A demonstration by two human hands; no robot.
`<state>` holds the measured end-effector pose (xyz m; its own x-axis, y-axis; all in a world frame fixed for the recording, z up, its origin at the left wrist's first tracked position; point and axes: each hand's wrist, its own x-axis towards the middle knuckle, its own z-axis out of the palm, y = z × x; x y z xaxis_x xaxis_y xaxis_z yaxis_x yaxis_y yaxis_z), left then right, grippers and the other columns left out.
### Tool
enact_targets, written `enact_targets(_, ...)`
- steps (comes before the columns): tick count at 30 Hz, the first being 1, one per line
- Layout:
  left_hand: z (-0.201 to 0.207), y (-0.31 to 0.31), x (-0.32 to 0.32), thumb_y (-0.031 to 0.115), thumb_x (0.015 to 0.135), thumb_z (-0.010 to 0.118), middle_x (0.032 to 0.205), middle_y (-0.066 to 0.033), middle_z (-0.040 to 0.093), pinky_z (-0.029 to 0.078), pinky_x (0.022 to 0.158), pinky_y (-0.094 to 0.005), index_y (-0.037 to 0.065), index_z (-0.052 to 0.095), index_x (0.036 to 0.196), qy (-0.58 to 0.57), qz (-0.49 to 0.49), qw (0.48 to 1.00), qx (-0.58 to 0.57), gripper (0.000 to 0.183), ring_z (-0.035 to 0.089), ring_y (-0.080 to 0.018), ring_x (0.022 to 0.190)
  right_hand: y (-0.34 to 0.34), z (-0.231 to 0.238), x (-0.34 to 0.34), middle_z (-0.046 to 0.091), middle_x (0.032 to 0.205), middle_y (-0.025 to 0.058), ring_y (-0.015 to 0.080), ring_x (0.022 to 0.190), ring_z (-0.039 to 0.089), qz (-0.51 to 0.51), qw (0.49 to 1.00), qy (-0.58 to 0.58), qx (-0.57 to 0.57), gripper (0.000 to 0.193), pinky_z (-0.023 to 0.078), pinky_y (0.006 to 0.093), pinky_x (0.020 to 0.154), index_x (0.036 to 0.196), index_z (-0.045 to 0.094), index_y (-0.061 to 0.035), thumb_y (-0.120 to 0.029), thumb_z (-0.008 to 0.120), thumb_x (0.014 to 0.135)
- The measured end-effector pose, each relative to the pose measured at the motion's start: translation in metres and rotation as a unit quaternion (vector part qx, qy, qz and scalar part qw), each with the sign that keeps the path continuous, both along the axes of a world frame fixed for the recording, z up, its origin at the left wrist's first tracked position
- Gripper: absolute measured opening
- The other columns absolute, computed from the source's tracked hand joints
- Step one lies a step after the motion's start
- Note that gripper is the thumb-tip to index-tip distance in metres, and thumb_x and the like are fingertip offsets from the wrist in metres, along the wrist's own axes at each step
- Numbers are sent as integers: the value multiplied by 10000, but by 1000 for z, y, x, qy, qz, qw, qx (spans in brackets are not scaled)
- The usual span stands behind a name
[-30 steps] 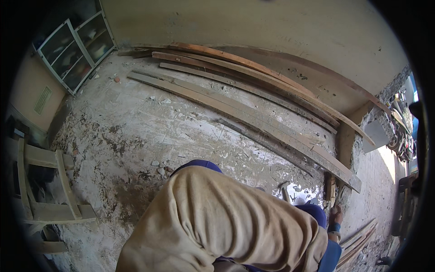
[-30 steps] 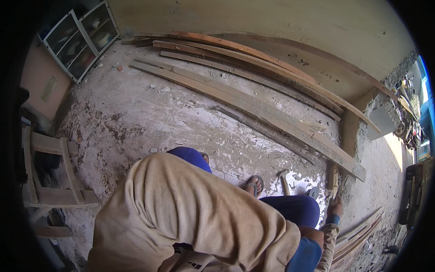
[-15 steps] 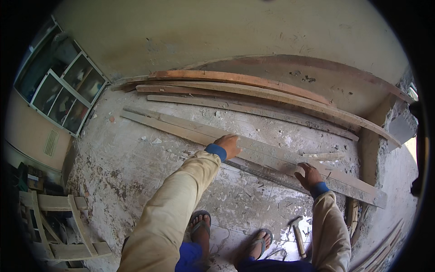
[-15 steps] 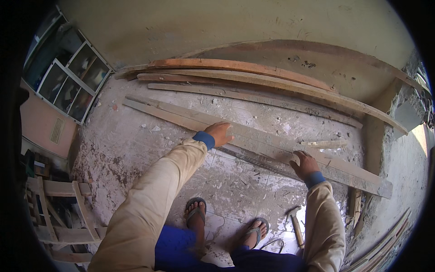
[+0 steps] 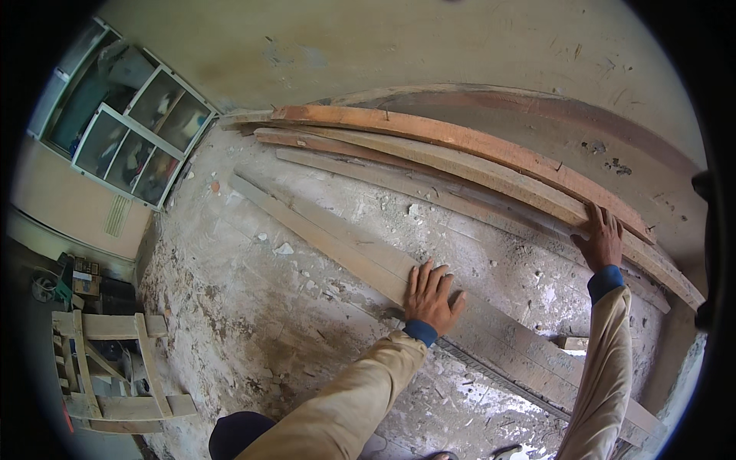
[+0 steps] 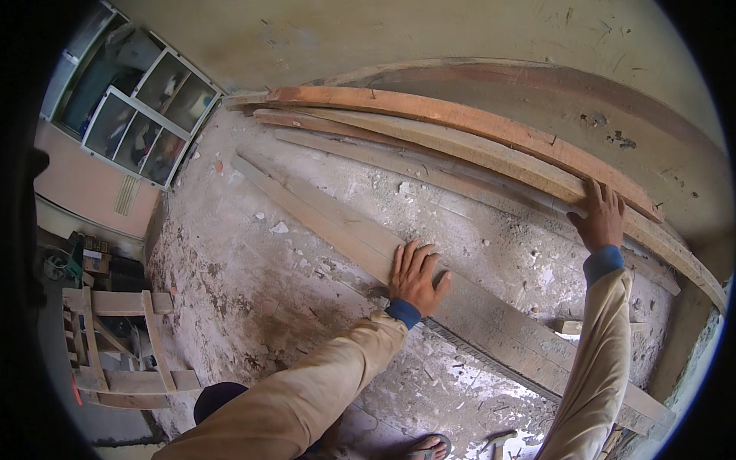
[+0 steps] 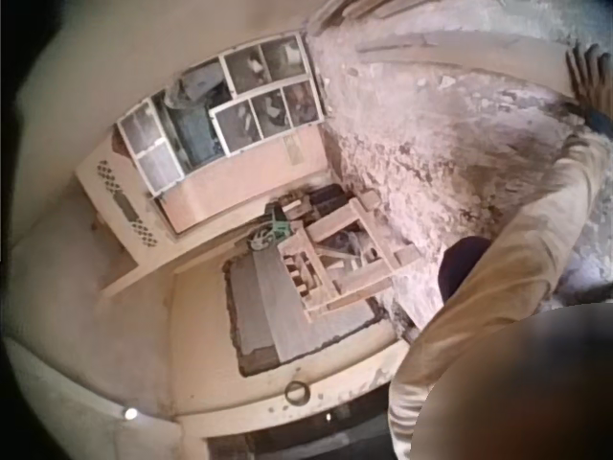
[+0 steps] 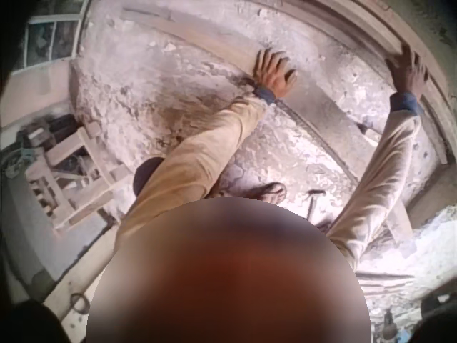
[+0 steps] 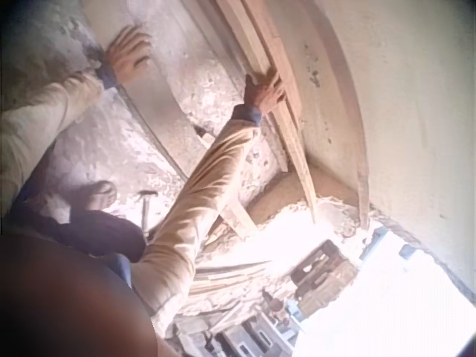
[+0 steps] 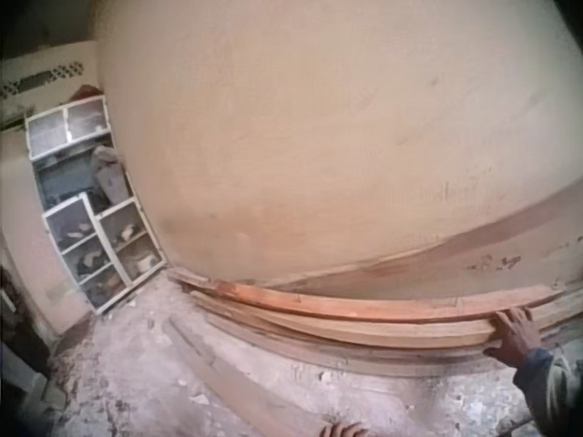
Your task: The person sits on the floor and uses an angle grinder to cut several long wooden planks. They hold each plank with one hand and guide the grinder with the other, cutting through the wood and setting the pieces aside.
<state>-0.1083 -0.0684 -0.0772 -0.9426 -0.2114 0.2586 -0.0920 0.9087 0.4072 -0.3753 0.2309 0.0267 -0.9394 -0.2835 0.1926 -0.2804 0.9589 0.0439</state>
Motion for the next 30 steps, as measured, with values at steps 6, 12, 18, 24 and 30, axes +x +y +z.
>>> enact_targets(6,4,-1,-1,397,959,677,1458,-169,539,231,1256,-625,16,649,1273,-4,-8,1000,3,494,373,-431,1488,-7,12,-15,728,1223,133,353,1168,680,13,1000,-13,-4,384,487,512,1011,1287,690,-176,-263,707,913)
enact_targets(12,-8,1,2,406,963,669,1463,-166,533,197,1272,-603,15,633,1268,13,2,1000,10,497,345,-411,1503,-2,76,86,765,947,224,433,895,742,134,980,-137,51,319,593,529,823,1128,777,-131,-225,638,857)
enact_targets(18,-26,-26,-10,473,1013,570,1413,-155,628,274,1246,-589,59,658,1313,6,-16,979,203,518,459,-405,1443,-20,124,232,741,848,246,439,837,739,170,949,-265,13,281,605,518,797,951,775,-57,-283,697,803)
enact_targets(24,74,-135,42,767,1032,326,1383,-155,669,476,1078,-475,76,607,1417,66,301,448,839,840,626,-328,1267,-31,168,349,737,836,240,379,796,725,193,855,-466,-119,536,562,469,764,916,759,39,-465,851,759)
enact_targets(30,153,-211,92,755,930,611,1363,-165,636,540,959,-547,84,511,1517,-73,259,648,712,898,661,-371,1110,-59,194,476,741,832,245,412,869,748,158,929,-335,-16,446,584,516,784,1005,746,-41,-437,784,805)
